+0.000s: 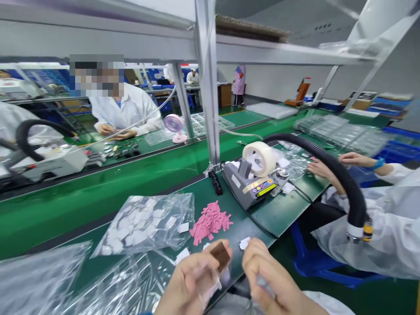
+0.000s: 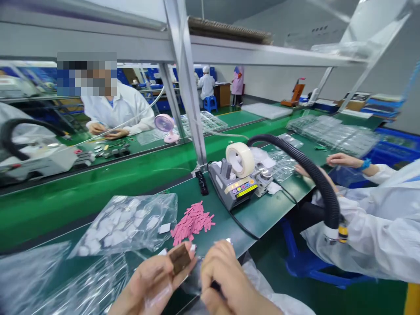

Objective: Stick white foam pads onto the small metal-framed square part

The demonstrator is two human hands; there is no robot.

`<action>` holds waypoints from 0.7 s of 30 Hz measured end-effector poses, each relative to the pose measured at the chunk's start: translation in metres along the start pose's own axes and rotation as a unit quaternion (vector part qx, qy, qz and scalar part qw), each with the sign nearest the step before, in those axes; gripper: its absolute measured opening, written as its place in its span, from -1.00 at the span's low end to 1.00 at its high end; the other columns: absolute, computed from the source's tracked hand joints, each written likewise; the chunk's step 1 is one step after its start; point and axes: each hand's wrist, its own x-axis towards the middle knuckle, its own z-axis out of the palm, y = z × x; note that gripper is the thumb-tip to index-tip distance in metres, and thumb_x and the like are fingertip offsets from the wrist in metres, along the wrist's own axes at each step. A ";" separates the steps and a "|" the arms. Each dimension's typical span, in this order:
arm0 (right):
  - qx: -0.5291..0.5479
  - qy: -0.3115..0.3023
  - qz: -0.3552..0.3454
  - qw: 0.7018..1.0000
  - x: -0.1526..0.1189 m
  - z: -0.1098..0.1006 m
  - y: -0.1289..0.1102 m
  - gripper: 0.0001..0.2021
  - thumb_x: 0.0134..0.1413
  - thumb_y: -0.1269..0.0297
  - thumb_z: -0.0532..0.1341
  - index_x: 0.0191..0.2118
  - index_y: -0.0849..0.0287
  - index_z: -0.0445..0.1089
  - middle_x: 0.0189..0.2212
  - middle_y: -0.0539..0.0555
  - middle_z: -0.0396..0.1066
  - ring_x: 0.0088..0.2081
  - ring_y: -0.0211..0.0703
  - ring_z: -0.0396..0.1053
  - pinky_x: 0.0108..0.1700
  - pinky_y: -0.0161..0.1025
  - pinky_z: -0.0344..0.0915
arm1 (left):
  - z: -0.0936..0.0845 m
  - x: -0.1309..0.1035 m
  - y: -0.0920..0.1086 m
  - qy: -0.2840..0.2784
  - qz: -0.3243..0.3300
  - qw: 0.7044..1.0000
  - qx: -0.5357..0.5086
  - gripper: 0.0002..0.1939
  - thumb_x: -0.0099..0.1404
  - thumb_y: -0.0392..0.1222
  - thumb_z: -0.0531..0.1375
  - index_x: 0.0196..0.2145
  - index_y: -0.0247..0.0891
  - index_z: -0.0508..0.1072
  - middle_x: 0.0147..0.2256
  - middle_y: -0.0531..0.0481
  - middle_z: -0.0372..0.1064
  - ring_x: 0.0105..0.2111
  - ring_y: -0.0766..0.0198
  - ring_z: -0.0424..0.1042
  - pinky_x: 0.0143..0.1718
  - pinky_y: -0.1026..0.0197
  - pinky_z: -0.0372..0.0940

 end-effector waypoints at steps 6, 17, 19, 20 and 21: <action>-0.079 -0.057 0.102 0.990 -0.023 0.069 0.067 -0.78 0.21 0.38 -0.04 -0.47 0.15 0.17 -0.49 0.04 0.25 -0.41 -0.16 0.22 -0.35 -0.20 0.23 | -0.002 -0.005 0.004 0.007 -0.037 0.979 -0.200 -0.65 0.00 0.07 0.31 -0.41 -0.30 0.55 -0.09 -0.15 0.45 0.00 0.05 0.34 0.12 -0.05 0.16; -0.003 -0.063 -0.026 0.998 0.027 -0.020 0.009 -0.59 0.18 -0.06 0.04 0.03 0.06 0.16 -0.09 0.05 0.31 -0.02 -0.13 0.22 0.06 -0.18 0.11 | 0.008 -0.006 -0.009 -0.037 -0.071 0.976 -0.202 -0.66 0.10 0.03 0.26 -0.32 -0.32 0.53 -0.05 -0.18 0.40 0.01 -0.01 0.32 0.08 -0.12 0.16; -0.030 -0.103 -0.051 0.993 0.032 -0.023 0.000 -0.53 0.13 -0.08 0.10 0.06 0.06 0.13 -0.09 0.04 0.34 -0.02 -0.13 0.24 0.17 -0.12 -0.07 | 0.007 -0.006 -0.010 -0.040 -0.070 0.978 -0.193 -0.66 0.09 0.03 0.26 -0.32 -0.32 0.53 -0.07 -0.18 0.41 0.01 -0.03 0.32 0.07 -0.11 0.17; -0.037 -0.115 -0.057 0.991 0.034 -0.022 -0.001 -0.55 0.12 -0.05 0.14 0.04 0.07 0.15 -0.12 0.02 0.37 -0.05 -0.14 0.27 0.19 -0.11 -0.13 | 0.006 -0.006 -0.010 -0.042 -0.070 0.978 -0.191 -0.66 0.08 0.03 0.26 -0.32 -0.31 0.53 -0.08 -0.18 0.42 0.01 -0.03 0.32 0.07 -0.10 0.17; -0.040 -0.122 -0.057 0.990 0.034 -0.021 -0.001 -0.58 0.10 -0.01 0.18 0.01 0.07 0.18 -0.15 0.00 0.38 -0.08 -0.16 0.30 0.20 -0.10 -0.16 | 0.005 -0.006 -0.009 -0.044 -0.071 0.978 -0.190 -0.66 0.08 0.04 0.26 -0.32 -0.31 0.53 -0.09 -0.18 0.43 0.01 -0.02 0.33 0.05 -0.07 0.18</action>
